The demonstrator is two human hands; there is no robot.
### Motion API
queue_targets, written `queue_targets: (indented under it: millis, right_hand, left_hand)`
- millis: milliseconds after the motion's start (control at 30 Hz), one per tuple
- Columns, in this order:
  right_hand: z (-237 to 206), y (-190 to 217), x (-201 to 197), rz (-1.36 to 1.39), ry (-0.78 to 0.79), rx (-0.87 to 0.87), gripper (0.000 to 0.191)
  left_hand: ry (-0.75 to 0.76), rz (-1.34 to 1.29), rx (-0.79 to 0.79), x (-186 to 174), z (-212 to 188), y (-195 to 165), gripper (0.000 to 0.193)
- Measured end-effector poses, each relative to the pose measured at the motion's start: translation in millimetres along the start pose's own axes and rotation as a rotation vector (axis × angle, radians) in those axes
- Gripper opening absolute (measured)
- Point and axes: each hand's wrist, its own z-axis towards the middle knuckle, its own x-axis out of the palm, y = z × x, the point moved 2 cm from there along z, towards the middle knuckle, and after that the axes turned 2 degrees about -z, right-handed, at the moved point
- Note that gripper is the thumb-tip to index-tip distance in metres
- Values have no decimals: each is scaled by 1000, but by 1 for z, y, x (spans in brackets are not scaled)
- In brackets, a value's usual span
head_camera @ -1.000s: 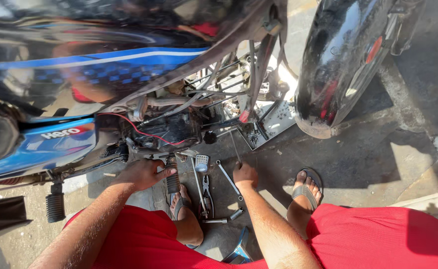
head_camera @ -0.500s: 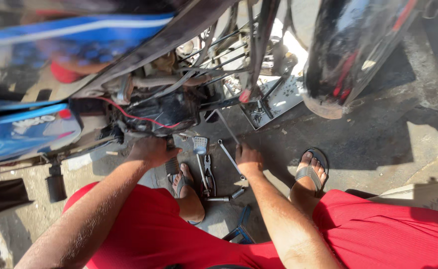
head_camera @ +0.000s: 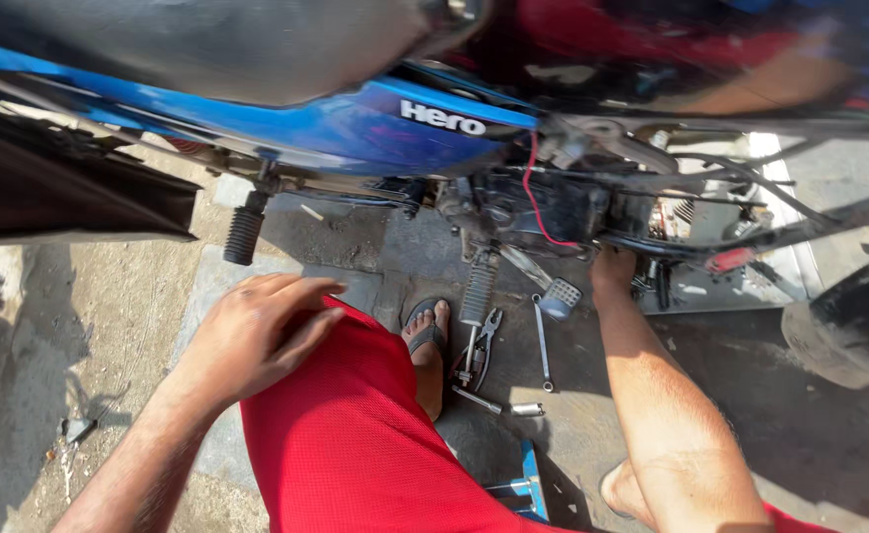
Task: The person is repairing a motorcycle engine. They use a T-handle wrench and a socket wrench to loosen and tighten bolts on the engine block while sitting on the ground.
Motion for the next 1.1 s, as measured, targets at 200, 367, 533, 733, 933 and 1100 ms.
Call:
queue_targets:
  millis: [200,367,533,733,933,1100]
  right_hand:
    - [38,42,60,53,165,164,34]
    - [60,40,113,33,250,191,34]
    - [73,53,144,25,297,209,34]
    - [65,77,226,-16,307,236,34]
    - [104,37,176,-73,302,207,33]
    - [116,21,176,-117,307,184,33]
  left_hand:
    - [-374,-116,-124,14,-76,57,16]
    - [-411,-132,-230,21,-113,90,15]
    - [-440,-124,-193,15,-121,110,20]
    - [-410,-70,-222,7,-118,121,26]
    - [-412,-67,-219,16,-114,136,29]
    - [-390,-80,-263,26,-110,141,26]
